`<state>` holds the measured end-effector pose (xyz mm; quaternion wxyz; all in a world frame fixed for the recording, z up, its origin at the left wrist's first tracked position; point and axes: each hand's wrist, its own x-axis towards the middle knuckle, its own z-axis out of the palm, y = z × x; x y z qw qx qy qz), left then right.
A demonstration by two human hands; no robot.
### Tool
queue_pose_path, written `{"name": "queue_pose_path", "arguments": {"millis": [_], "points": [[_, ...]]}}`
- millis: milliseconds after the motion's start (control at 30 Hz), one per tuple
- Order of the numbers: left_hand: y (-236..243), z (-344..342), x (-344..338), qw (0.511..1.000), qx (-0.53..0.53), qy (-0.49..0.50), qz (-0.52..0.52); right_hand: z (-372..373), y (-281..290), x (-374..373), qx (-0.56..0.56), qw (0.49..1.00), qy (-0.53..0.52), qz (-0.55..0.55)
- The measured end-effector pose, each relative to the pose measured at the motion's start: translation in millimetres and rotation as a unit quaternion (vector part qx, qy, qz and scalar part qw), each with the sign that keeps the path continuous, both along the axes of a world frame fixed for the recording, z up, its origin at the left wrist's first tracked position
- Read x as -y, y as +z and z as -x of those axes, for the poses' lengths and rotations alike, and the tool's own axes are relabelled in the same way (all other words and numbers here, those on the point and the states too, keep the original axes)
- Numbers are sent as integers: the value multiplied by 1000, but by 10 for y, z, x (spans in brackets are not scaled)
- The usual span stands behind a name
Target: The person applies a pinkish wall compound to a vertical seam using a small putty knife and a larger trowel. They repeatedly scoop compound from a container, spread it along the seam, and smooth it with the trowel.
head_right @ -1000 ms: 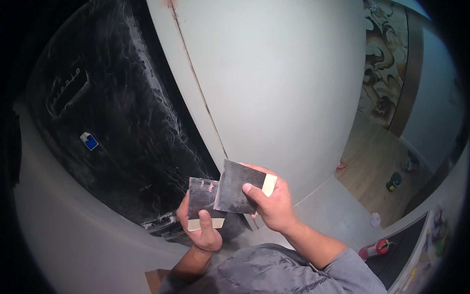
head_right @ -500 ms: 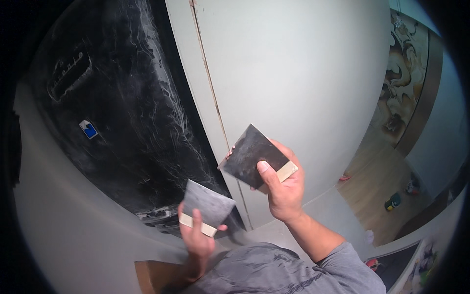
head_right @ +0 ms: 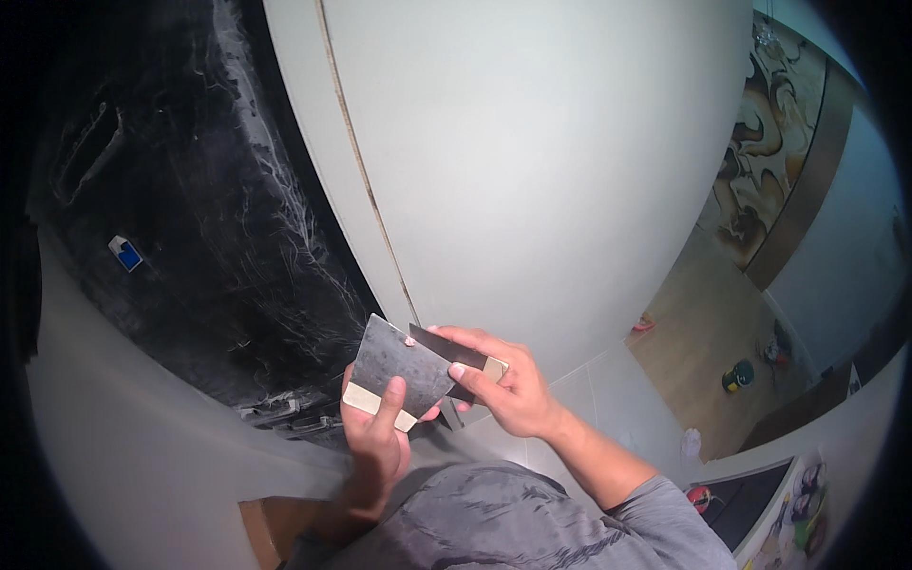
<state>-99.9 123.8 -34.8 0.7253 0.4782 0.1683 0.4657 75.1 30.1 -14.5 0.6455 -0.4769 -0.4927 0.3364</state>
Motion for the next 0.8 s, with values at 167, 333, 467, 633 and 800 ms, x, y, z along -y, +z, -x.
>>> {"name": "queue_pose_path", "arguments": {"millis": [167, 333, 467, 633, 800], "points": [[12, 50, -182, 999, -31, 6, -19, -267, 84, 159, 16, 973, 21, 227], [37, 47, -328, 994, -46, 92, -44, -157, 21, 153, 434, 875, -195, -87], [-42, -12, -258, 975, -47, 137, -168, 222, -172, 121, 568, 795, -202, -70], [-148, -36, -154, 945, -170, 98, -262, 248, -332, 34, 478, 825, -287, -93], [-312, -185, -28, 986, -155, -34, -41, -191, -282, 88, 398, 823, -395, -91]]}}
